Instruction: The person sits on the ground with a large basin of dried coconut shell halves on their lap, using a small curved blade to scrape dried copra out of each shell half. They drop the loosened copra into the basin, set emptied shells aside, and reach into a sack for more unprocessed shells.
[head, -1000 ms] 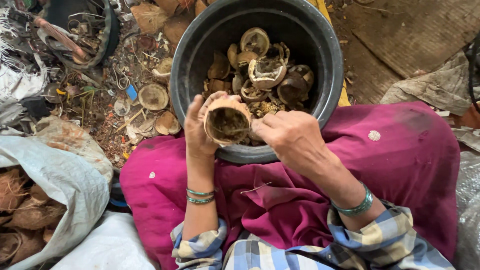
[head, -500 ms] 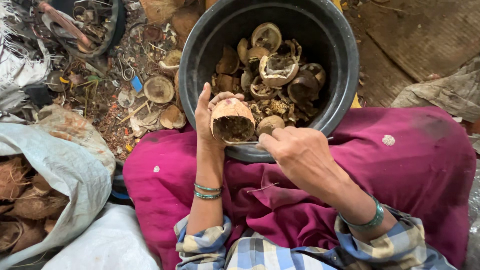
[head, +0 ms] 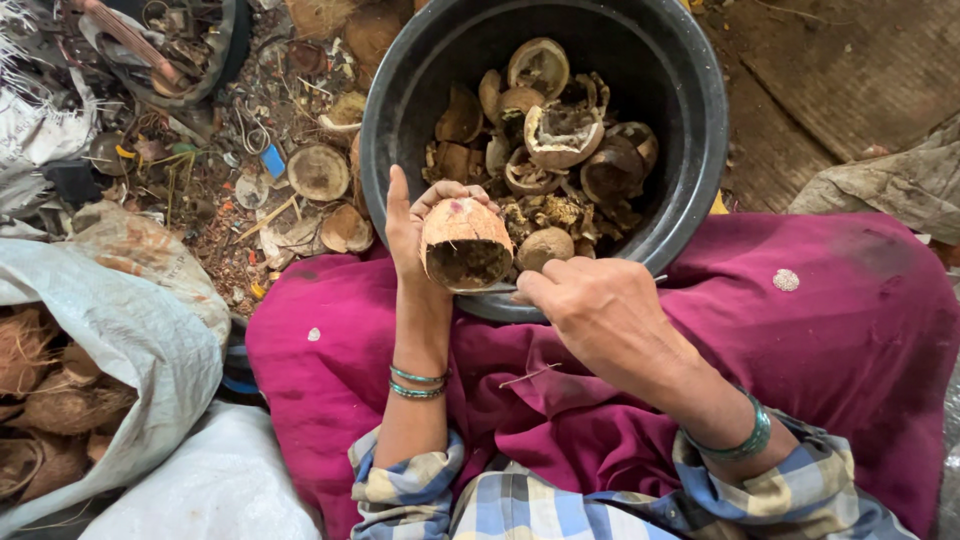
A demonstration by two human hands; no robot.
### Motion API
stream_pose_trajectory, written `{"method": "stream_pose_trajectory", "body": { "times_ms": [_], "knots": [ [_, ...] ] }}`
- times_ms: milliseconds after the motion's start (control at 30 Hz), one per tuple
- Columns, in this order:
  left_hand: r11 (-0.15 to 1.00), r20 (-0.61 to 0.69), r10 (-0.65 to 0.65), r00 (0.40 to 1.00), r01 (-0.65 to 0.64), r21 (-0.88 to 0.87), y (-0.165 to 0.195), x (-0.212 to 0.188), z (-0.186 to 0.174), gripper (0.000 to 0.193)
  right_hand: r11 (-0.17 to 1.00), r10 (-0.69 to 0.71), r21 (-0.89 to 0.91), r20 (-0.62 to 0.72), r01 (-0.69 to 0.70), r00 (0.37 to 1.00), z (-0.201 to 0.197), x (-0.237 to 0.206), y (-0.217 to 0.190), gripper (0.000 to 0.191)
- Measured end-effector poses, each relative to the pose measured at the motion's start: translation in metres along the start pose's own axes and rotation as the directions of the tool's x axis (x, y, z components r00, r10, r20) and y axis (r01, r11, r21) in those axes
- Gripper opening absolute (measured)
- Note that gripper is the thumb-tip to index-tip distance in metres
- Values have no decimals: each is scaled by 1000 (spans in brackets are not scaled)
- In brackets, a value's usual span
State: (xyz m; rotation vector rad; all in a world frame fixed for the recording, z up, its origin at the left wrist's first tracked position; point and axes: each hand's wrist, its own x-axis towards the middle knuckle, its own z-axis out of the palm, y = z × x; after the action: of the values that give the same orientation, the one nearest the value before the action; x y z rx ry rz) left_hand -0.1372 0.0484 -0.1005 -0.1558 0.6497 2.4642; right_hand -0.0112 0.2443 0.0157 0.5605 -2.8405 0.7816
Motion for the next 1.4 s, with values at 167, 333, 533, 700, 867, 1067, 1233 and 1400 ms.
{"method": "stream_pose_trajectory", "body": {
  "times_ms": [167,333,533,700,867,1067,1233,1400],
  "knots": [
    [998,51,16,999,-14,-54,0,-2,1,78,998,47,46,-3,-47,999,0,-1,0,6],
    [1000,35,16,999,-16,-19,0,-3,2,79,998,31,63,-19,-30,999,5,1,-1,5],
    [1000,45,26,999,-26,0,0,-4,3,79,997,44,59,-5,-44,999,9,4,-4,13],
    [999,58,30,998,-28,-26,-1,-5,4,79,997,30,67,-30,-28,999,8,1,-2,7],
    [999,61,23,998,-21,-33,-1,-5,4,81,997,42,59,-34,-40,999,12,0,0,5],
    [999,61,30,998,-29,-16,-1,-4,4,81,997,47,56,-24,-45,999,16,0,0,4],
    [992,36,70,997,-74,100,-3,-6,9,83,991,107,79,16,-108,994,13,-2,-3,7],
    [960,-97,117,988,-87,267,-1,-4,5,92,965,252,67,11,-252,968,19,-2,-17,8]
  ]
}}
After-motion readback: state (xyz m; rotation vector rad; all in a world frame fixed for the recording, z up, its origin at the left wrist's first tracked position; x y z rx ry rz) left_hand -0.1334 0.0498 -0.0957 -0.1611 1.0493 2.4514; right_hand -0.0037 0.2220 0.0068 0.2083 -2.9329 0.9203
